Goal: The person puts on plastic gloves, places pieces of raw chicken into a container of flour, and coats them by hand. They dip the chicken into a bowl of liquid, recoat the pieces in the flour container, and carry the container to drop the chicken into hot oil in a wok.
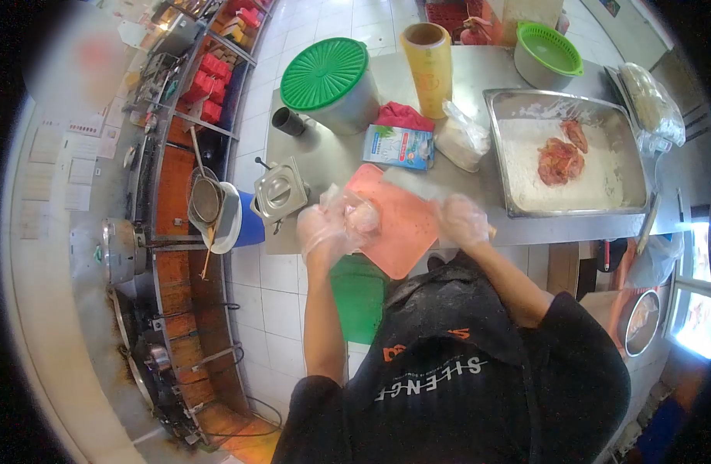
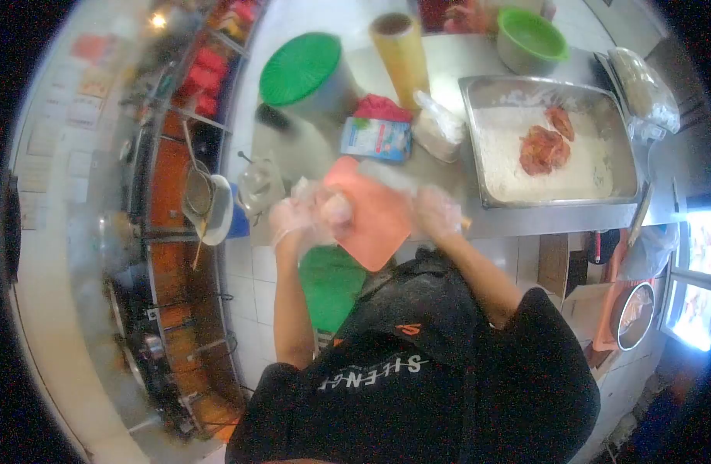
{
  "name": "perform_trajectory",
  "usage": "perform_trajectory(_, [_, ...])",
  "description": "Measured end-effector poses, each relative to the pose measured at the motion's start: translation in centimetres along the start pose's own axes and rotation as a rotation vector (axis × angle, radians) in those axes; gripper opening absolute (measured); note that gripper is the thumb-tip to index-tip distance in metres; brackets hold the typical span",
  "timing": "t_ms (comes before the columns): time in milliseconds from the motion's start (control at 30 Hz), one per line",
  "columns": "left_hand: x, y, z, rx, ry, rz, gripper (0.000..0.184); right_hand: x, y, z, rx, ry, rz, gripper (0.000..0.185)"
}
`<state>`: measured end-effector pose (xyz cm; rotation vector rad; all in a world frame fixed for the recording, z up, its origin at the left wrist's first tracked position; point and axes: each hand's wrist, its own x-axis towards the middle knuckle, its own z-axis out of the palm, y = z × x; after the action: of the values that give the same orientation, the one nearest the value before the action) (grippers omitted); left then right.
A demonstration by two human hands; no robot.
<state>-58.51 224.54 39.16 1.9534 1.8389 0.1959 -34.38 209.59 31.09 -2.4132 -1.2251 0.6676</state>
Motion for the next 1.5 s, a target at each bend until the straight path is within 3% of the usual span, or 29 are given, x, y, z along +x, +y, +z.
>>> perform_trajectory(67, [1.2, -0.2, 1.2, -0.258, -0.023, 0.020, 0.040, 2.4, 1.9, 3.1, 0.051, 0.119, -0.027, 0.051])
perform_trajectory(167, [5.2, -5.2, 6.0, 0.365, 0.247, 0.660, 0.040, 5.8, 2.8, 5.6, -0.015, 0.269, -0.198, 0.031])
perform_trajectory(233, [3.0, -2.0, 4.9, -0.260, 0.167, 0.279, 0.040, 6.5, 0.9, 5.2, -0.227, 0.321, -0.319, 0.016])
perform_trajectory(300, [1.4, -0.4, 4.4, -0.562, 0.156, 0.133, 0.038, 5.4, -4.1, 3.8, -0.057, 0.194, -0.767, 0.012])
perform_trajectory(400, [-0.5, 2.5, 2.8, -0.448, 0.068, -0.024, 0.044, 4.1, -10.3, 4.6, 0.092, 0.047, -0.916, 0.020])
perform_trajectory(433, [-0.3, 1.8, 3.1, -0.422, 0.080, 0.010, 0.044, 3.7, -12.0, 4.9, 0.145, 0.004, -0.971, 0.023])
perform_trajectory(533, [2.5, -1.3, 4.1, -0.378, 0.162, 0.049, 0.043, 2.3, -13.6, 4.3, 0.666, 0.047, -1.055, 0.030])
perform_trajectory(600, [5.3, -2.7, 5.5, -0.405, 0.225, 0.001, 0.039, 2.9, -13.2, 4.1, 0.715, 0.110, -1.124, 0.034])
perform_trajectory(667, [9.0, -7.1, 7.5, -0.422, 0.230, 0.029, 0.033, 3.3, -11.8, 4.4, 0.405, 0.134, -1.214, 0.037])
perform_trajectory(767, [9.6, -6.5, 7.6, -0.029, 0.329, 0.315, 0.027, 3.2, -10.7, 1.0, 0.092, 0.154, -1.325, 0.038])
perform_trajectory(800, [8.6, -5.5, 6.8, 0.184, 0.374, 0.434, 0.025, 3.0, -11.1, -0.4, 0.161, 0.007, -1.254, 0.034])
perform_trajectory(867, [5.4, -2.9, 4.6, -0.046, 0.266, 0.412, 0.030, 2.7, -11.3, -2.9, 0.285, -0.259, -1.060, 0.028])
perform_trajectory(900, [3.4, -0.9, 4.1, -0.168, 0.177, 0.415, 0.033, 3.0, -11.1, -2.0, 0.143, -0.345, -0.961, 0.022])
perform_trajectory(933, [1.1, 1.8, 3.2, -0.288, 0.091, 0.235, 0.037, 3.5, -11.0, -0.5, 0.009, -0.432, -0.843, 0.017])
perform_trajectory(967, [-0.3, 3.8, 2.9, -0.391, -0.004, 0.056, 0.042, 3.3, -11.0, 0.4, -0.043, -0.381, -0.753, 0.016])
perform_trajectory(1000, [-0.3, 3.4, 4.4, -0.424, 0.027, 0.096, 0.046, 2.9, -11.1, 1.8, -0.090, -0.333, -0.663, 0.015])
perform_trajectory(1100, [0.5, 3.0, 8.4, -0.558, 0.067, 0.081, 0.050, 4.7, -10.6, 8.2, 0.210, -0.238, -0.289, 0.024])
perform_trajectory(1167, [-0.3, 4.2, 8.7, -0.531, 0.078, 0.020, 0.050, 5.3, -9.9, 8.9, 0.389, -0.426, -0.042, 0.031])
perform_trajectory(1233, [-2.6, 7.2, 7.4, -0.373, 0.088, -0.017, 0.049, 6.6, -8.6, 10.8, 0.815, -0.552, 0.265, 0.035])
perform_trajectory(1367, [-1.6, 6.4, 10.8, -0.384, 0.024, -0.051, 0.047, 7.2, -6.3, 11.0, 0.900, -0.530, 0.145, 0.036])
perform_trajectory(1500, [-4.8, 9.2, 9.6, -0.475, 0.015, 0.032, 0.043, 6.8, -4.7, 9.1, 0.794, -0.524, 0.007, 0.030])
